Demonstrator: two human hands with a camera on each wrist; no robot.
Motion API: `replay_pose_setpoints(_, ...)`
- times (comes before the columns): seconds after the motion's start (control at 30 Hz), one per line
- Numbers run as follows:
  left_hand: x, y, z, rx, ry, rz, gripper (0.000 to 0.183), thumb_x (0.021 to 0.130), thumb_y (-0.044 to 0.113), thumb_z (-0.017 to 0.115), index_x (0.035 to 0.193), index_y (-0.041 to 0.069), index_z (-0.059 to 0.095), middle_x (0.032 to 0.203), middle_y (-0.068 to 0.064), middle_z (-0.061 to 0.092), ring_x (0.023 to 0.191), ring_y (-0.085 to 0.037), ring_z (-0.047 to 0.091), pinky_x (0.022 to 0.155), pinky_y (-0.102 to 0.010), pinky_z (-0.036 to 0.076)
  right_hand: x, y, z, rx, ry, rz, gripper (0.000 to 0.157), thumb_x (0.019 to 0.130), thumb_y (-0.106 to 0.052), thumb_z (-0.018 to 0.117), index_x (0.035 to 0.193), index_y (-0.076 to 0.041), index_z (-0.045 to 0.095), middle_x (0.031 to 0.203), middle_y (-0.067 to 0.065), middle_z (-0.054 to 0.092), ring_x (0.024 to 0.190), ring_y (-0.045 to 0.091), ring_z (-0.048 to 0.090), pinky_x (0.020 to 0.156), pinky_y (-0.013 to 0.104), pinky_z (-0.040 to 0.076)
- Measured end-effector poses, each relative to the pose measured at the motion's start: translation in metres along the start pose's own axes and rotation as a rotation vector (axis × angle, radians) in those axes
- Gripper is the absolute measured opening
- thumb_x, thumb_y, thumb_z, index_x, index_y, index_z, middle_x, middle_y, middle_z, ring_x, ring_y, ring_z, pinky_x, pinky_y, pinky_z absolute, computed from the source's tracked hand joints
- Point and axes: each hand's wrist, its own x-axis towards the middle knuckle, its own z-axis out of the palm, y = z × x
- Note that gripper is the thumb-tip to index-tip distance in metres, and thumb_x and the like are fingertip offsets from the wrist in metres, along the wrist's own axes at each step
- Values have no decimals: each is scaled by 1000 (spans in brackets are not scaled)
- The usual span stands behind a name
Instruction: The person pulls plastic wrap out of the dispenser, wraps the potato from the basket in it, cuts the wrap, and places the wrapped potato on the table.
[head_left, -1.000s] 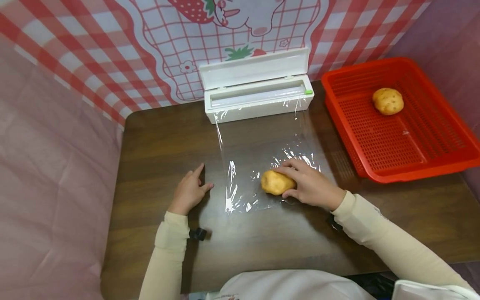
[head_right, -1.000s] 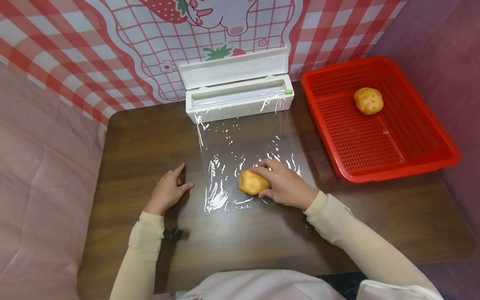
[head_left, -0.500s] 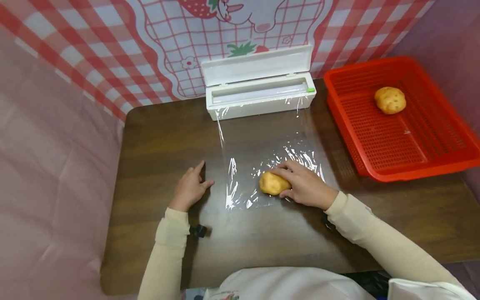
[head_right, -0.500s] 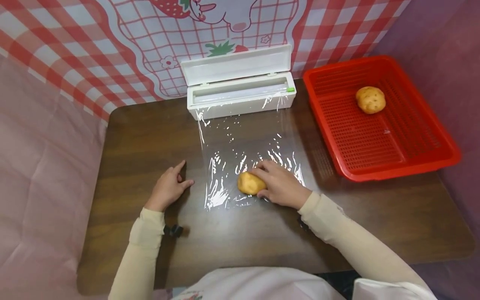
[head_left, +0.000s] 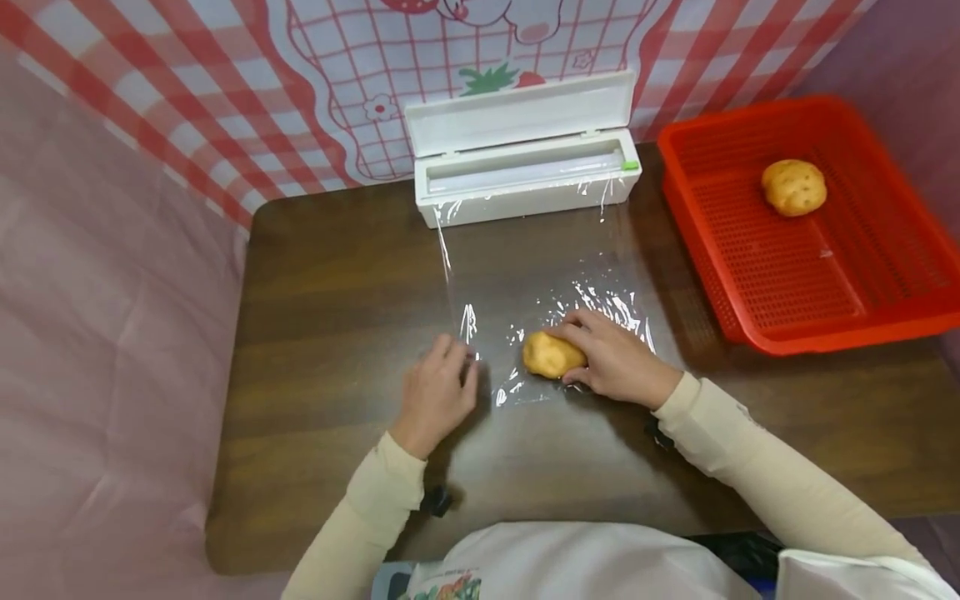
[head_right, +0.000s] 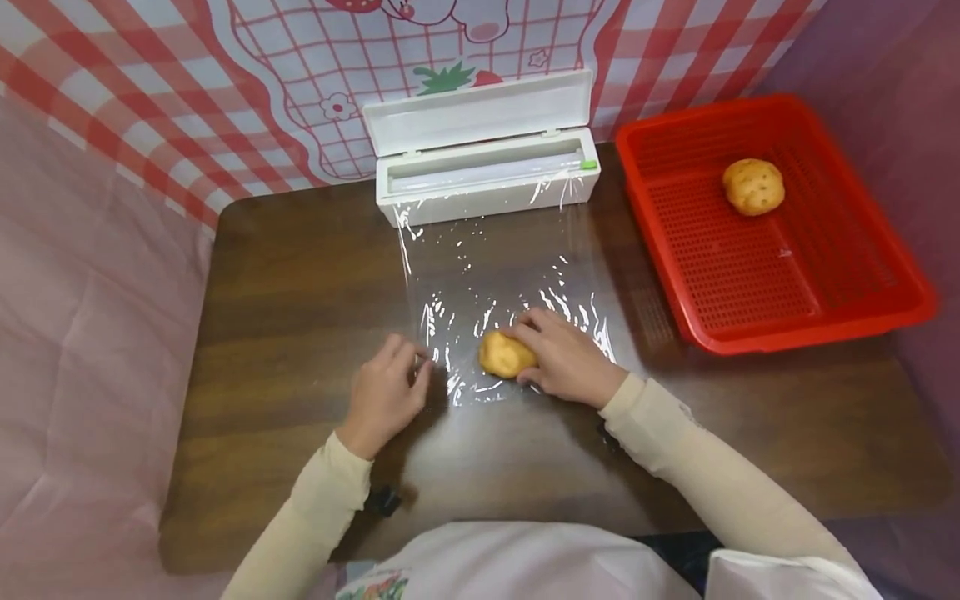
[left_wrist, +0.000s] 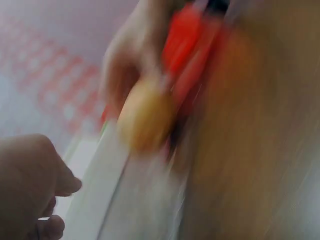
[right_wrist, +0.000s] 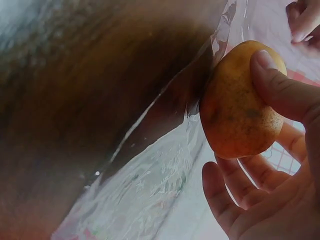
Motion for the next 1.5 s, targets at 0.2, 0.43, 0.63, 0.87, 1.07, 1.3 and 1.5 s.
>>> replay_pose_setpoints(0.2, -7, 40, 26, 85, -129, 287, 10, 89, 16, 73, 82, 11, 68, 75, 1, 53, 61, -16, 57, 44, -29, 47, -1, 3, -3, 2, 21, -12, 70, 68, -18, 95, 129, -4, 64, 114, 10, 57, 98, 28, 57, 85, 47, 51)
replay_pose_setpoints(0.43, -8, 49, 50, 144, -157, 335, 18, 89, 26, 77, 82, 12, 68, 80, 1, 54, 62, -14, 59, 45, -30, 49, 1, 3, -4, 6, 9, -4, 69, 68, -17, 94, 129, -5, 64, 115, 10, 56, 99, 29, 57, 85, 48, 51)
replay_pose_setpoints(0.63, -5, 49, 60, 153, -113, 363, 15, 89, 20, 75, 80, 11, 69, 80, 0, 55, 62, -15, 59, 41, -30, 47, 2, 1, -4, 14, -16, 13, 67, 69, -16, 94, 128, -5, 64, 117, 11, 56, 101, 29, 57, 87, 48, 51)
replay_pose_setpoints(0.87, 1, 42, 64, 182, -89, 411, 12, 85, 6, 71, 76, 10, 63, 80, 0, 56, 59, -14, 57, 40, -29, 46, 2, -1, -4, -11, -13, 14, 70, 68, -17, 94, 130, -5, 64, 117, 12, 56, 100, 29, 58, 86, 49, 52)
replay_pose_setpoints(1.07, 3, 40, 66, 138, -47, 412, 16, 94, 12, 65, 79, 10, 60, 77, 1, 55, 54, -12, 54, 38, -27, 44, 2, -2, -7, -41, -14, -10, 69, 69, -19, 93, 129, -8, 62, 113, 9, 57, 94, 27, 58, 80, 46, 53)
replay_pose_setpoints(1.3, 3, 40, 68, 135, -19, 427, 16, 94, 15, 64, 78, 11, 60, 74, 1, 53, 52, -11, 50, 38, -25, 41, 0, 1, -6, -43, -16, -51, 60, 71, -20, 92, 122, -10, 61, 114, 11, 59, 95, 28, 61, 81, 47, 53)
replay_pose_setpoints(1.5, 5, 42, 67, 143, 22, 436, 15, 92, 16, 64, 78, 11, 59, 76, 1, 54, 54, -14, 53, 40, -28, 44, -7, 2, -5, -49, -44, -47, 69, 80, -27, 87, 139, -10, 57, 129, 15, 57, 105, 34, 62, 89, 52, 51)
